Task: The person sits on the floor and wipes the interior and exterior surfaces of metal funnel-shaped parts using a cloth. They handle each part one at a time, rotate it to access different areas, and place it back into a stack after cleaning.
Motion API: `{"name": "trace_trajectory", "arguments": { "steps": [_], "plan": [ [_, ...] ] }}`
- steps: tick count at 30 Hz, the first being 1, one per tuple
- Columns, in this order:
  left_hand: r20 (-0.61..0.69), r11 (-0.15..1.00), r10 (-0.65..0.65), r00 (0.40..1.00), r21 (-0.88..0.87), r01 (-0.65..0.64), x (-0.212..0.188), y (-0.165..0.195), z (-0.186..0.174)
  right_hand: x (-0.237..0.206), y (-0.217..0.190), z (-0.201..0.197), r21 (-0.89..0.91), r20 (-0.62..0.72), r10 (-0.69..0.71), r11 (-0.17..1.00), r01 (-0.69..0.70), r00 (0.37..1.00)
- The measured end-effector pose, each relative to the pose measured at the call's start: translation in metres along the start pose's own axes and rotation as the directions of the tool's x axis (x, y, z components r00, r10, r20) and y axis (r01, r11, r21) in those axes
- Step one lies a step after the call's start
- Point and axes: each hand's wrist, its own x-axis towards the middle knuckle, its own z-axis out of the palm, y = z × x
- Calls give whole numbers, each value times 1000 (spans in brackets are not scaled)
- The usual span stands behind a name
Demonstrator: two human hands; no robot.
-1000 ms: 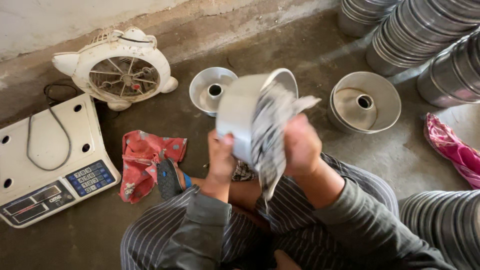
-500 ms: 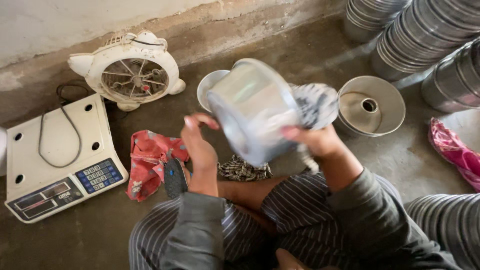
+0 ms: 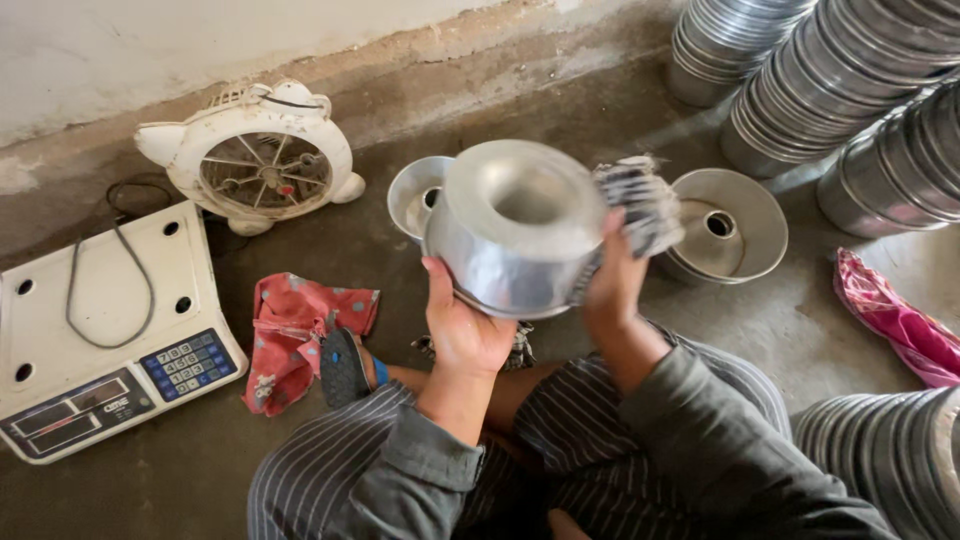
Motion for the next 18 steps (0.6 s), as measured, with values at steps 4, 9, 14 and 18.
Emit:
{"name": "trace_trajectory", "arguments": {
  "steps": [4, 9, 14, 18],
  "plan": [
    [99, 998, -10, 995, 60, 4, 3, 6, -14, -47, -25, 18, -8, 472, -289, 943, 332, 833],
    [235, 702, -17, 972, 695, -156, 5, 16, -41, -51, -78, 43, -231, 751, -461, 487, 842, 472],
    [52, -43, -416, 908, 996, -77, -15, 41, -31, -13, -89, 37, -363, 609, -172, 808, 465, 774],
    [332, 195, -499, 800, 943, -269, -32, 52, -7, 46, -60, 25, -119, 296, 488, 872, -475, 821]
  ]
}}
